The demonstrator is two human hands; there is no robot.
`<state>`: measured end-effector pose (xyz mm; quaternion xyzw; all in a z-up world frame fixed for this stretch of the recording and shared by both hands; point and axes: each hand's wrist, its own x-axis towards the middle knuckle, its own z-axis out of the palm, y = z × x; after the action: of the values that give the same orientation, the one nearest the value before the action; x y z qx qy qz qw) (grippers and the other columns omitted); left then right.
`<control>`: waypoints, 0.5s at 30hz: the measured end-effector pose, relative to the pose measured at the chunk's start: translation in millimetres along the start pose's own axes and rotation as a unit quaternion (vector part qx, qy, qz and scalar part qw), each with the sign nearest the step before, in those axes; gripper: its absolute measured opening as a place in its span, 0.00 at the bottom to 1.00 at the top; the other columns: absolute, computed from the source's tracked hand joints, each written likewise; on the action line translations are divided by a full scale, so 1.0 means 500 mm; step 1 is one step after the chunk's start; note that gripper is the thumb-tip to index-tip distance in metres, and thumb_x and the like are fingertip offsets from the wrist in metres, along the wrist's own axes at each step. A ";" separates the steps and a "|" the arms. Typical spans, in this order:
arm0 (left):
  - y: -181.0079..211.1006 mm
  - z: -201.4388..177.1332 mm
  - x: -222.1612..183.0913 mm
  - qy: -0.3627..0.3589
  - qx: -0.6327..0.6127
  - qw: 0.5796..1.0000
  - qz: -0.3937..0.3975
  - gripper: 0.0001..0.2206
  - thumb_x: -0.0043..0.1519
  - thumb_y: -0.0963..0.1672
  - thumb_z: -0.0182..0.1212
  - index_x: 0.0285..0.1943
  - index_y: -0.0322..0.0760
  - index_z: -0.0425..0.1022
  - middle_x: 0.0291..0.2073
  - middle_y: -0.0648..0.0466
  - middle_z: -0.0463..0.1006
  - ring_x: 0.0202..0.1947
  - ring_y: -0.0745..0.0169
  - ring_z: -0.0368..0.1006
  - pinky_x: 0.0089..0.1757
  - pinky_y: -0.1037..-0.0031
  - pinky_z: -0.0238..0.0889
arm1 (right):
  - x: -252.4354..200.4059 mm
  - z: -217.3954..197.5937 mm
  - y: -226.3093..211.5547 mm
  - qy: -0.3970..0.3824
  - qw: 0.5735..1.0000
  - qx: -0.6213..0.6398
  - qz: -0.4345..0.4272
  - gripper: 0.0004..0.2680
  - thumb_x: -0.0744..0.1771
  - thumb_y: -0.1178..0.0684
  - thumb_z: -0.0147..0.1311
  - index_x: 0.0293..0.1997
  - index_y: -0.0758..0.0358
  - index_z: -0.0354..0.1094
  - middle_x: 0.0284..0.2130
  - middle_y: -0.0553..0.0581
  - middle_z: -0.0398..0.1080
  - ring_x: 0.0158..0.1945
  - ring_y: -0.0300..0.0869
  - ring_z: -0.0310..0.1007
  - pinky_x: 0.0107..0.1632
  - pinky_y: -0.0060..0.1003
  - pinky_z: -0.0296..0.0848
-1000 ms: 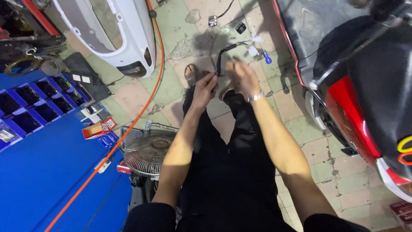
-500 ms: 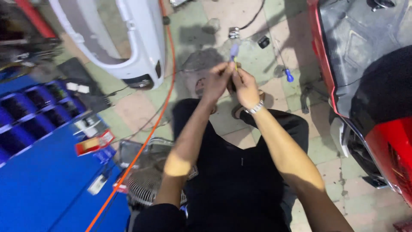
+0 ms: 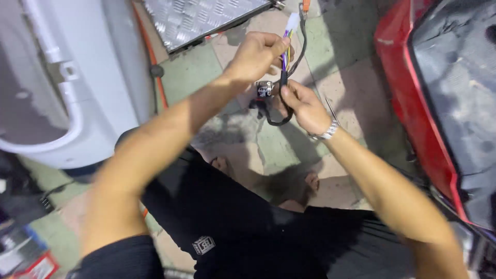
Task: Disassembling a motorcycle handlebar switch assembly using a screwdriver to remove screws and separate the housing.
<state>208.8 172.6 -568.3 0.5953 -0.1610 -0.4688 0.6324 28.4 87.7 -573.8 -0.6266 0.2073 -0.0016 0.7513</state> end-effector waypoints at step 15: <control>-0.132 -0.007 -0.146 -0.108 0.311 0.918 0.220 0.10 0.64 0.41 0.57 0.34 0.28 0.80 0.22 0.54 0.81 0.19 0.70 0.76 0.23 0.79 0.68 | -0.108 0.006 0.176 -0.093 0.995 0.016 0.018 0.06 0.69 0.64 0.50 0.51 0.67 0.67 0.33 0.57 0.75 0.36 0.39 0.77 0.39 0.28 0.74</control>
<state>147.7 241.7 -602.8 0.6574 -0.4930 -0.3057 0.4809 -42.6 123.6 -639.8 -0.6081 0.1480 0.0667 0.7771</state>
